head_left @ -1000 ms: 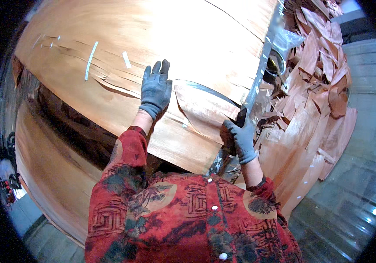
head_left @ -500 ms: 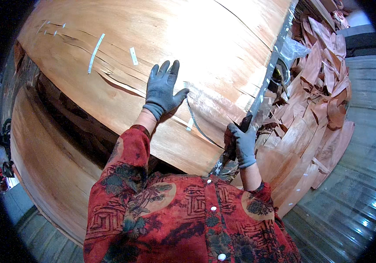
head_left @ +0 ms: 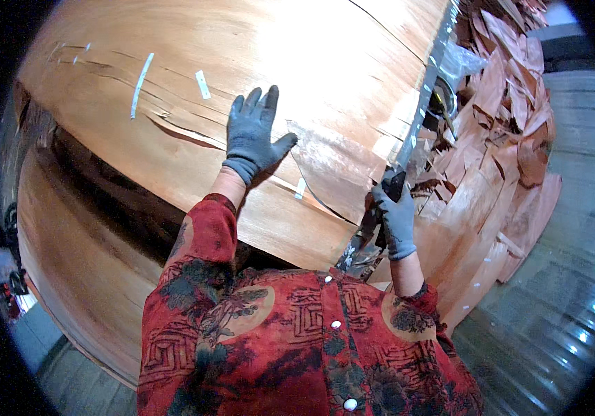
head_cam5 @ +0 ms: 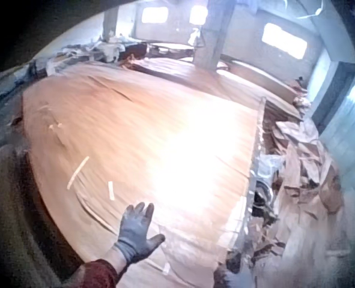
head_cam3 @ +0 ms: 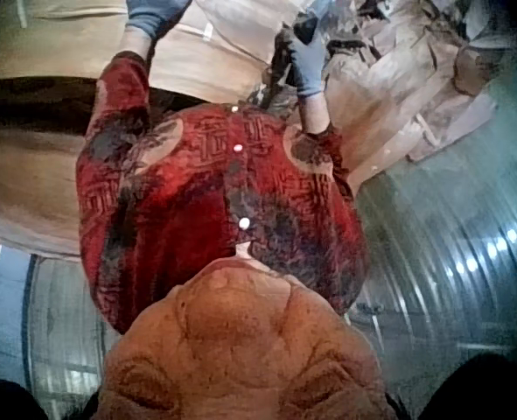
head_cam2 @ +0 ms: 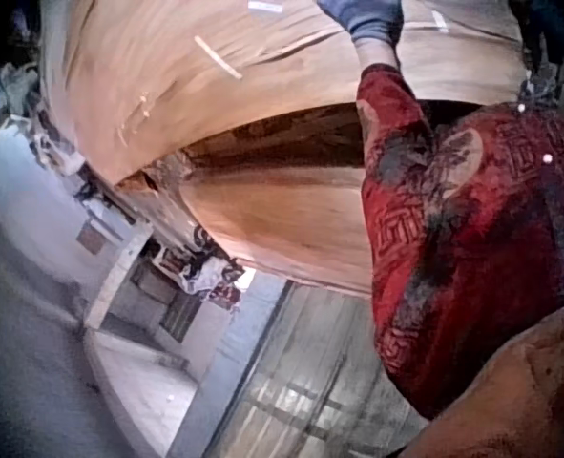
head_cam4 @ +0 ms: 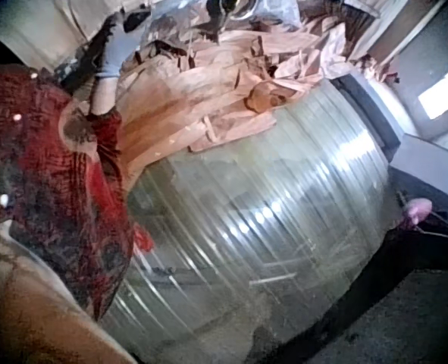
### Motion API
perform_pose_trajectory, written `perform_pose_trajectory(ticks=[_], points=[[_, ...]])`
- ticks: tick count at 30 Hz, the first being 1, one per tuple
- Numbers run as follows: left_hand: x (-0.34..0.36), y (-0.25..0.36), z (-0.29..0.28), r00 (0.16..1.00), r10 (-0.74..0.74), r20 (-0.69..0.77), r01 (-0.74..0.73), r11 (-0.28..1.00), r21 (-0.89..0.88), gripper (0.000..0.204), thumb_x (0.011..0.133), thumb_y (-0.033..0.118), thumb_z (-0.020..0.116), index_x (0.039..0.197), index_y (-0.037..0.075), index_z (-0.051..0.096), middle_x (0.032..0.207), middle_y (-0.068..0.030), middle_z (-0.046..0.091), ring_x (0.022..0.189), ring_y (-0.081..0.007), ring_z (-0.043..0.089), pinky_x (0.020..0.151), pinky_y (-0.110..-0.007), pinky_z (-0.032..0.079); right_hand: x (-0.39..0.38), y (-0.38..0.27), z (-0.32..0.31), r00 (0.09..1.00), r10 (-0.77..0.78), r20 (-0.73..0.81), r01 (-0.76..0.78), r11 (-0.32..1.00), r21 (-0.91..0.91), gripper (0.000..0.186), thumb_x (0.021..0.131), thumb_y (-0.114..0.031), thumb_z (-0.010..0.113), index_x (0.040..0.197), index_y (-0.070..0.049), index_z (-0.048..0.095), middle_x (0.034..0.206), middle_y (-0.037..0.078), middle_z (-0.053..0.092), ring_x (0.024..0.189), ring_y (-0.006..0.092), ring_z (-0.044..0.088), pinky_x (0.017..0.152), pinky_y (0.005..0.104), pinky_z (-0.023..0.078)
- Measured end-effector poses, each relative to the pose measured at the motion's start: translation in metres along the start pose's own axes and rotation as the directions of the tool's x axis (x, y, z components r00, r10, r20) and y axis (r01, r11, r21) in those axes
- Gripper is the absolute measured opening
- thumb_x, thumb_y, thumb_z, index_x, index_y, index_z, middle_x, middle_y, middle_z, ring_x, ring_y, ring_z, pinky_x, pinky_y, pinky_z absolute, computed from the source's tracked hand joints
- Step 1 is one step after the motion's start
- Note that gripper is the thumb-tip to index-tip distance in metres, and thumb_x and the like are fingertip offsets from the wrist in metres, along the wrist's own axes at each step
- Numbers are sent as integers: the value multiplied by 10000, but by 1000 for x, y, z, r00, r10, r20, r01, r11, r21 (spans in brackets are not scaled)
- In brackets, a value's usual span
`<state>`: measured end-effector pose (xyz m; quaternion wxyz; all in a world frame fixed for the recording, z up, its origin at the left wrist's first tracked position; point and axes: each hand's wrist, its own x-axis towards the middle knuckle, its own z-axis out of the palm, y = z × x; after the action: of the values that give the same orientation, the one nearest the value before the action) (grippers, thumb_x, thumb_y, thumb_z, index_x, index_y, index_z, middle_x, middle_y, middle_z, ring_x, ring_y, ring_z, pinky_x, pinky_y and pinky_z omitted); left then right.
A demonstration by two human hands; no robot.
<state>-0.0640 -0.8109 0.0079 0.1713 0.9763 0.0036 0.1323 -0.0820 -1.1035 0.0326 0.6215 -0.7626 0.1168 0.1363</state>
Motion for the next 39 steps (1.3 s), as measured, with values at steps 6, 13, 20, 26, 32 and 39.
perform_pose_trajectory(ticks=[6, 13, 20, 26, 32, 39], points=[[-2, -5, 4, 1000, -14, 14, 13, 998, 56, 940, 739, 466, 670, 1431, 14, 223, 1333, -192, 447, 1284, -326, 364, 1093, -484, 183, 1, 29, -5, 986, -145, -82, 112, 943, -314, 236, 766, -57, 662, 965, -21, 543, 780, 7, 583, 630, 91, 547, 572, 238, 457], [-1, -4, 2, 1000, 1, -3, -1, 1000, 15, 892, 729, 475, 680, 1404, 28, 305, 1349, -175, 440, 1271, -329, 379, 1082, -483, 220, 0, 30, 0, 995, -69, -73, 56, 984, -168, 239, 739, -95, 690, 924, 11, 580, 785, 42, 618, 678, 116, 556, 625, 265, 458], [-3, -14, 14, 992, 118, -54, -116, 992, 41, 452, 795, 349, 638, 1212, 177, 597, 1326, -125, 498, 1265, -317, 402, 1074, -516, 213, 1, 19, -8, 999, -36, -21, 33, 993, -114, 171, 755, -67, 671, 885, 5, 586, 720, 27, 615, 609, 97, 552, 576, 252, 457], [-5, -18, 18, 986, 124, -112, -129, 991, -40, 353, 774, 223, 656, 1117, 140, 655, 1279, -116, 544, 1254, -338, 419, 1069, -523, 218, -4, 8, -7, 1000, 13, -17, -15, 995, -98, 156, 764, -56, 658, 890, -1, 585, 709, 34, 619, 601, 111, 567, 567, 252, 459], [-5, -20, 20, 982, 124, -143, -133, 990, -50, 333, 761, 216, 660, 1073, 102, 664, 1261, -105, 560, 1238, -333, 434, 1062, -520, 235, -3, 13, -4, 1000, 5, -13, -6, 995, -104, 158, 772, -48, 655, 903, -5, 580, 721, 35, 623, 606, 114, 573, 565, 255, 460], [-4, -16, 14, 989, 104, -109, -110, 993, -44, 368, 782, 319, 647, 1070, 92, 673, 1253, -97, 573, 1253, -304, 430, 1084, -505, 215, 0, 27, -7, 999, -29, -42, 25, 995, -94, 165, 771, -65, 668, 903, -3, 590, 746, 17, 621, 638, 92, 560, 600, 248, 460]])
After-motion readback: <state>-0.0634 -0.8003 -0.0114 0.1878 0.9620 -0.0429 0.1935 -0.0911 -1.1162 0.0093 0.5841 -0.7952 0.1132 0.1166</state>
